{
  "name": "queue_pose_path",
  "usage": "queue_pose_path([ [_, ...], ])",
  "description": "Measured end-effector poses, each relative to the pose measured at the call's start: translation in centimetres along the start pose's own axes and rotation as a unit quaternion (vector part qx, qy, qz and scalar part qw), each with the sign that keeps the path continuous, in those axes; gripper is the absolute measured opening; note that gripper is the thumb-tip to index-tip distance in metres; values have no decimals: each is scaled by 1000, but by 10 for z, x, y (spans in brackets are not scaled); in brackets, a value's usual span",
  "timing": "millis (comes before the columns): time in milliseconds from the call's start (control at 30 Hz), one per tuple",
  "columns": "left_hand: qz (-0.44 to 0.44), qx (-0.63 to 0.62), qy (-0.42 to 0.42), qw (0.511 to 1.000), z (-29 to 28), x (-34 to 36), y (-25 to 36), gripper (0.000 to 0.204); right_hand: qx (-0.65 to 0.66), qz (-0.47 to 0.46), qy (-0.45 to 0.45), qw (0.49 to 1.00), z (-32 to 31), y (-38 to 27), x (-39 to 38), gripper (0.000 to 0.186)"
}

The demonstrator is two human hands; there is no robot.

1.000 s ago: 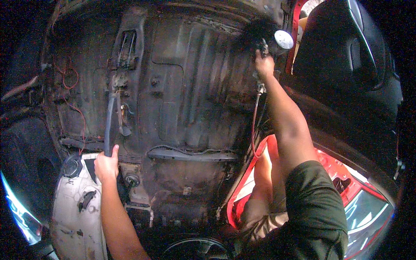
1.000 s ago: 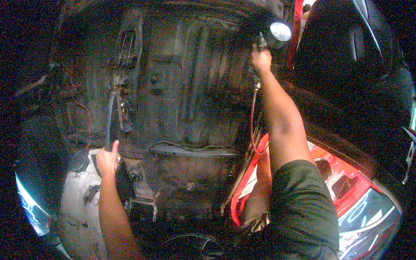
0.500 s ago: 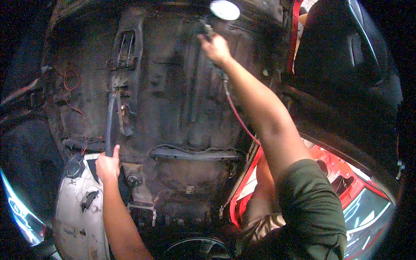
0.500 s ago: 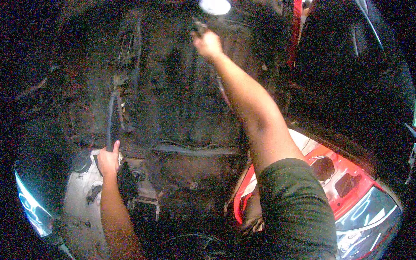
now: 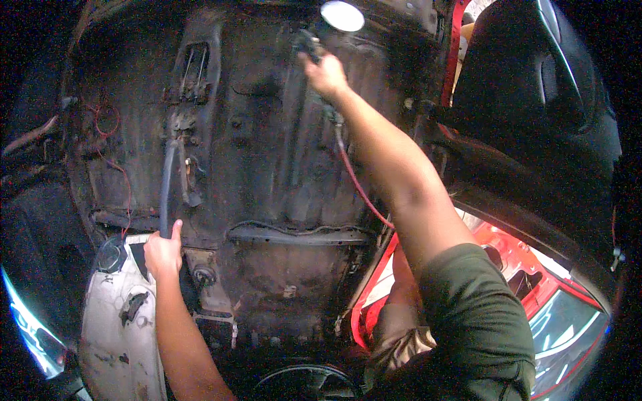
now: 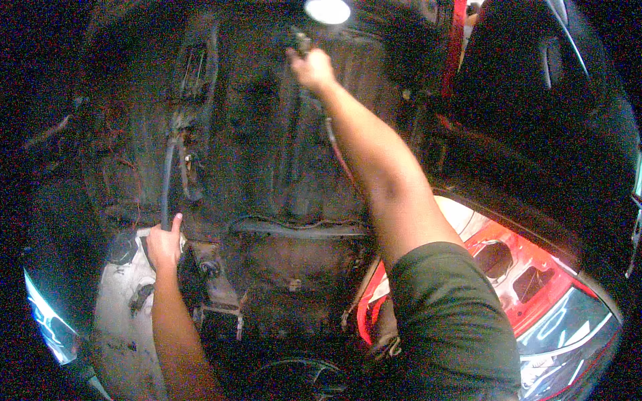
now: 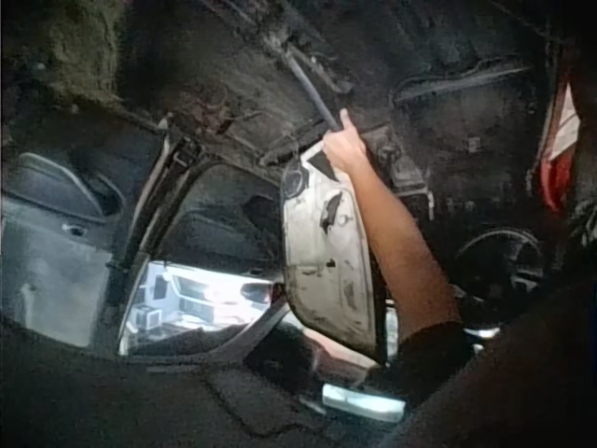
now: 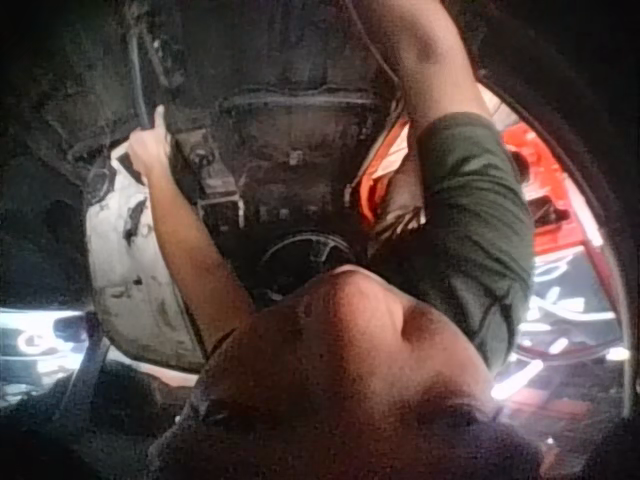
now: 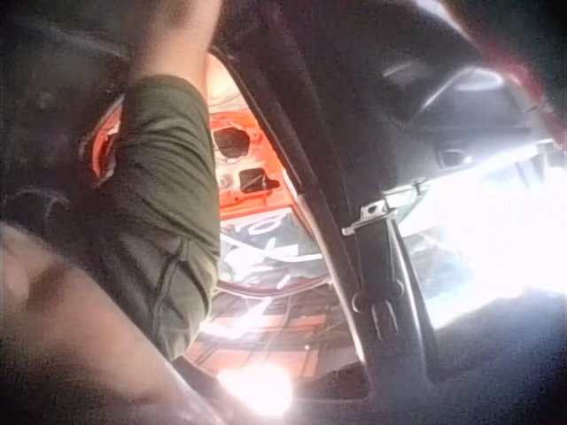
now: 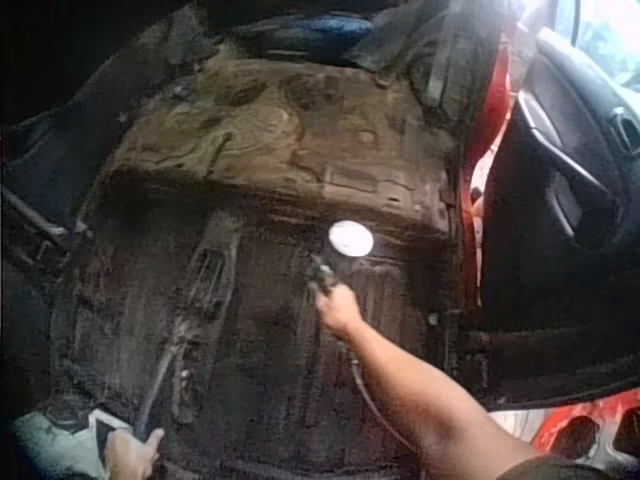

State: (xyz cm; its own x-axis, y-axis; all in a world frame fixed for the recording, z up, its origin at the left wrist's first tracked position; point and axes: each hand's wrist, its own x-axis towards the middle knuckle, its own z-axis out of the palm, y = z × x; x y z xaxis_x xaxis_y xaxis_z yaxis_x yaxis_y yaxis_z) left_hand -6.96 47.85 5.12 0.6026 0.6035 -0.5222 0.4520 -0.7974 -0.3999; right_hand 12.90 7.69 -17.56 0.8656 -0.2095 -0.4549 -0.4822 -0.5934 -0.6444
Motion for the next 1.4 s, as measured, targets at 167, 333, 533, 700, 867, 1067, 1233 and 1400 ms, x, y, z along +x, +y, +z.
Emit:
queue_pose_path([
  [167,-2,-4,-16,1000,-5,-2,3,74,-89,61,43,993,-63,97,-2,62],
  [333,-2,-9,-2,1000,-5,-3,3,74,-189,74,66,977,-128,132,-24,64],
  [533,-6,-15,7,1000,-3,-4,1,73,-130,-153,-40,979,-142,50,-7,51],
  [700,7,-28,3,1000,-6,-6,1,69,-118,-274,-86,951,-103,-20,43,50],
  [867,0,-23,4,1000,-4,-3,-2,69,-155,-303,-113,933,-71,-34,57,49],
  [1067,-5,-28,-13,1000,-5,-1,-3,70,-200,-309,-221,903,-57,-39,34,39],
  [1233,-11,-39,-30,999,-10,-2,-3,70,-136,-305,-343,878,-54,-50,10,31],
  [1400,1,-46,-14,999,-7,-2,-6,69,-154,-323,-300,884,-46,-56,25,31],
])
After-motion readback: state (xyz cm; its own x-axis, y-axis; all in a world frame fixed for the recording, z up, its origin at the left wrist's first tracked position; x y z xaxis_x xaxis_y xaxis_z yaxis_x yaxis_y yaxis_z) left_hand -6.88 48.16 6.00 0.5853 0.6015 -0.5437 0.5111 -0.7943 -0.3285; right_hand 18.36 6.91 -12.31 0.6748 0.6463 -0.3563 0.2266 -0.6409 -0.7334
